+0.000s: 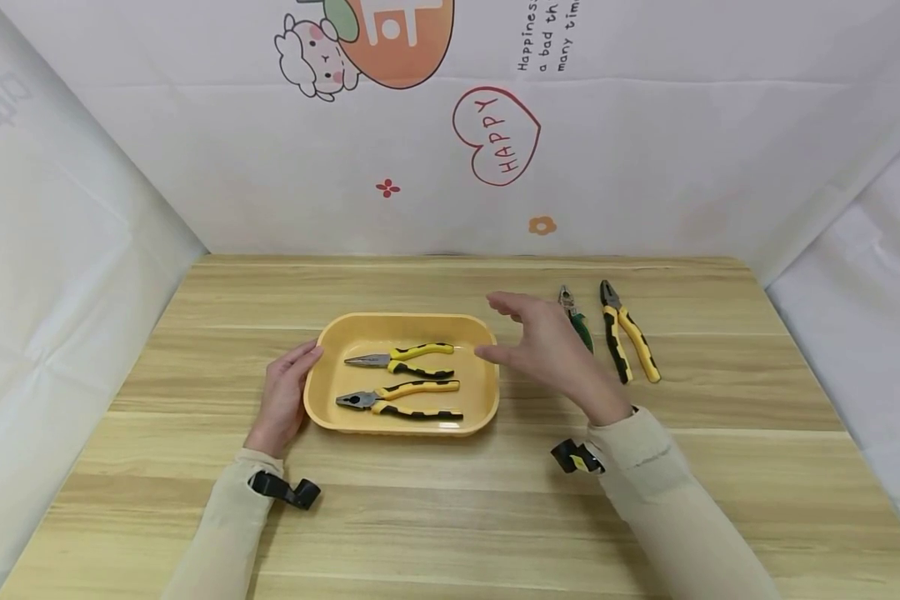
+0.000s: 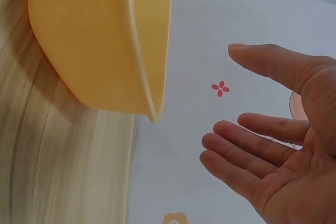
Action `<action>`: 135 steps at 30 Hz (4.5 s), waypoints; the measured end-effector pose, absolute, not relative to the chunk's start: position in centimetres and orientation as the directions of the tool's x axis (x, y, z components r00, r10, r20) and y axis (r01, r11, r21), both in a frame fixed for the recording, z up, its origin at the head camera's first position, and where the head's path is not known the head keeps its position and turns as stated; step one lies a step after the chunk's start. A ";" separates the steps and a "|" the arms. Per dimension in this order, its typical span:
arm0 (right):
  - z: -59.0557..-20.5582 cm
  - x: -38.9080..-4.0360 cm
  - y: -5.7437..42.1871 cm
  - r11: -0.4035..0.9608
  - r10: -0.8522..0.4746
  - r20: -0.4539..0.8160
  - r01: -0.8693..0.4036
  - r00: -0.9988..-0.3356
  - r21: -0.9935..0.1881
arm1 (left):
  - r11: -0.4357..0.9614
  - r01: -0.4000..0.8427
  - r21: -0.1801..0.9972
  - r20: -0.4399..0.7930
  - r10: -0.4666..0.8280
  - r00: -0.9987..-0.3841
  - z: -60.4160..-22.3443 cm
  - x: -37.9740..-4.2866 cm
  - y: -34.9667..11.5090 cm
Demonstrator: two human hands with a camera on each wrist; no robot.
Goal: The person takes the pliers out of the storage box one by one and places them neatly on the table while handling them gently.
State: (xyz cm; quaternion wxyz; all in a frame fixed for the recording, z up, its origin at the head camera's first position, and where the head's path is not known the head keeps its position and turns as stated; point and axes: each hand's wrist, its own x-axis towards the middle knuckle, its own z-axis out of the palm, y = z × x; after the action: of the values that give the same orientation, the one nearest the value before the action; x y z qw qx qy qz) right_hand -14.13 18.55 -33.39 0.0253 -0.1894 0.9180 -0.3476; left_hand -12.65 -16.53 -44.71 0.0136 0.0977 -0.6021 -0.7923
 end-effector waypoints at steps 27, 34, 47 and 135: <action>-33.0 -15.1 15.7 0.732 -0.452 0.053 -0.404 -0.891 -0.549 | -0.269 -0.109 0.957 -0.154 -0.153 -0.976 -44.9 -12.8 -16.6; -33.1 -15.1 15.0 0.744 -0.468 0.026 -0.410 -0.883 -0.528 | -0.271 -0.101 0.957 -0.147 -0.152 -0.977 -45.0 -12.8 -16.6; -32.8 -15.8 13.4 0.731 -0.534 0.026 -0.477 -0.845 -0.488 | -0.267 -0.088 0.960 -0.134 -0.160 -0.978 -44.9 -12.9 -16.5; -35.5 -18.9 5.3 0.760 -0.642 -0.318 -0.633 -0.698 -0.146 | -0.247 -0.093 0.964 -0.134 -0.155 -0.979 -45.0 -13.0 -16.7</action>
State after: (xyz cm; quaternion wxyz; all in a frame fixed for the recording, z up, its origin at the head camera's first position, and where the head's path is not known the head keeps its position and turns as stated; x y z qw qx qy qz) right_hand -18.86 5.25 -35.55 0.1776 -0.3458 0.9213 -0.0128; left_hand -13.00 -16.67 -45.01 0.0197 0.1010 -0.6131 -0.7832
